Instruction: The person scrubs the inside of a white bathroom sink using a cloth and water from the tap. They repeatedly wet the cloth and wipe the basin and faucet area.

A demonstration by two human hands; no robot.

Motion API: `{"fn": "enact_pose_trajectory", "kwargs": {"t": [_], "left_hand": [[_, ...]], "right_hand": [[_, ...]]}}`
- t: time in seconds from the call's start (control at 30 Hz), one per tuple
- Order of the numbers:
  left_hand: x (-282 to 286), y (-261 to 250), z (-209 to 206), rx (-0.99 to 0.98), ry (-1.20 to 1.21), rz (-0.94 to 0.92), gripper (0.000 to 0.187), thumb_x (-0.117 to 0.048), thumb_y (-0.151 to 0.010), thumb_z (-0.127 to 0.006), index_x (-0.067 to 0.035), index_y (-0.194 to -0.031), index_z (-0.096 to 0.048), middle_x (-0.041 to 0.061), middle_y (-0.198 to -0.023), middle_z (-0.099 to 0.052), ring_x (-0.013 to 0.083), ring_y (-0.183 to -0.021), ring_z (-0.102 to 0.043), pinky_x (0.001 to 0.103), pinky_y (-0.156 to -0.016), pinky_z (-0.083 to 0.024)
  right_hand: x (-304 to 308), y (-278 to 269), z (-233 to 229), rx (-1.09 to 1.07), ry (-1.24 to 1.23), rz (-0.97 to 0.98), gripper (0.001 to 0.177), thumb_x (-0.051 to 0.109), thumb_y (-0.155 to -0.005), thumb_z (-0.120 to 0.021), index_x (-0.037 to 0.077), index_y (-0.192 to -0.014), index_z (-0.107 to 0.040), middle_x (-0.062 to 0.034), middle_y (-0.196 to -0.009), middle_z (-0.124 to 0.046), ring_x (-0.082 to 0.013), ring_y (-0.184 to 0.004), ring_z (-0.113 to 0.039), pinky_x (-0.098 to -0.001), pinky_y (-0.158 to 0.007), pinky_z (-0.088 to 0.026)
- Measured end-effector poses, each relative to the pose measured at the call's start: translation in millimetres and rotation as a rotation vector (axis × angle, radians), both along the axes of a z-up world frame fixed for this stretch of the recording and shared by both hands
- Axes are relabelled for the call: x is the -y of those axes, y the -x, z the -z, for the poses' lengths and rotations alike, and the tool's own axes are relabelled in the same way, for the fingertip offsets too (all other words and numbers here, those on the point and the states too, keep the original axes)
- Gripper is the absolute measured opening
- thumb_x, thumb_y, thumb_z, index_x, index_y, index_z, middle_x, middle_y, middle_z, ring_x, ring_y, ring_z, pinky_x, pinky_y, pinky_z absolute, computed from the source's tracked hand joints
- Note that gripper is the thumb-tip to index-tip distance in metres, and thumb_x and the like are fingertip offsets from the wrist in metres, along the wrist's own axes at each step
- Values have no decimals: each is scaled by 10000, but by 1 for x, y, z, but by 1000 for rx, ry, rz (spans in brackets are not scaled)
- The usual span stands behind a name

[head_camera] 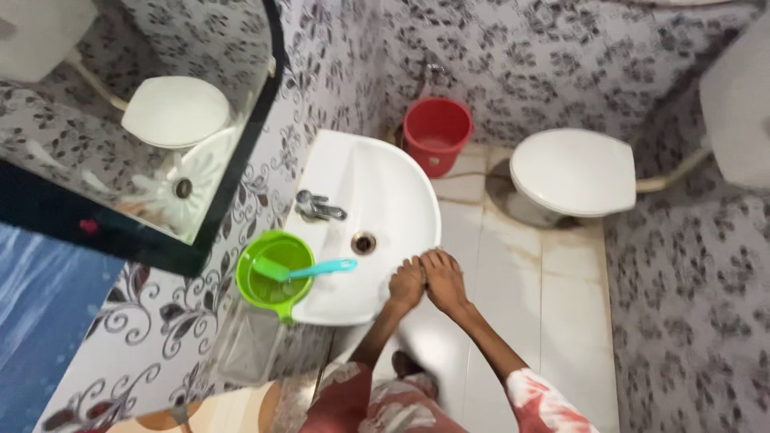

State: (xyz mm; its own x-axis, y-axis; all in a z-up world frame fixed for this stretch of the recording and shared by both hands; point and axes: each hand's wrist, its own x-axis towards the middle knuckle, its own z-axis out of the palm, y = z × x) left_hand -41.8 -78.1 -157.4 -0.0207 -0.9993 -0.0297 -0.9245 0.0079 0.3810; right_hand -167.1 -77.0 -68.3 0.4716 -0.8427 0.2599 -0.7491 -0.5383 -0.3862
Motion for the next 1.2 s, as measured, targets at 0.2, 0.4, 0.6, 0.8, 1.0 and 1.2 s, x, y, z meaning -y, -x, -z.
{"fn": "enact_pose_trajectory", "kwargs": {"t": [0.2,0.4,0.6,0.8,1.0,1.2], "left_hand": [[-92,-50,-34,140,116,73,414,-130,-842,-708,-67,-1202,-513,155,-1145,-596,351,-1014,-624,504,-848,-500],[-116,-64,-70,149,-39,175,666,-245,-711,-813,-31,-1244,-474,178,-1215,-506,369,-1114,-516,507,-962,-427],[-108,-84,-48,-14,17,249,607,-262,-786,-783,-3,-1240,-474,192,-1189,-514,386,-1090,-530,522,-918,-440],[-108,-103,-36,21,60,317,380,-69,-835,-679,-27,-1169,-502,180,-1152,-537,366,-1048,-560,506,-893,-451],[-142,-146,-66,0,181,397,411,-33,-761,-678,-19,-1139,-519,173,-1102,-537,352,-992,-549,493,-856,-434],[-169,-198,-102,-49,334,432,522,1,-701,-650,6,-1212,-543,168,-1113,-544,348,-1020,-541,470,-911,-439]], "right_hand": [[-94,-50,-19,-303,95,47,521,34,-692,-683,34,-1201,-572,-128,-1200,-578,-318,-1227,-508,-481,-917,-430],[-127,-57,-8,-267,144,37,607,64,-706,-678,14,-1291,-526,-178,-1329,-544,-351,-1284,-475,-531,-949,-443],[-107,-60,34,-236,174,61,611,183,-772,-718,31,-1329,-521,-167,-1384,-529,-353,-1338,-465,-574,-1016,-438],[-114,-86,25,-392,26,164,470,246,-847,-716,88,-1254,-542,-98,-1336,-563,-282,-1363,-470,-557,-955,-483],[-155,-139,14,-471,243,356,476,168,-817,-679,76,-1270,-566,-99,-1327,-574,-283,-1331,-484,-517,-958,-491],[-186,-203,-4,-414,209,436,494,193,-794,-652,68,-1265,-570,-140,-1295,-562,-337,-1321,-468,-564,-971,-439]]}}
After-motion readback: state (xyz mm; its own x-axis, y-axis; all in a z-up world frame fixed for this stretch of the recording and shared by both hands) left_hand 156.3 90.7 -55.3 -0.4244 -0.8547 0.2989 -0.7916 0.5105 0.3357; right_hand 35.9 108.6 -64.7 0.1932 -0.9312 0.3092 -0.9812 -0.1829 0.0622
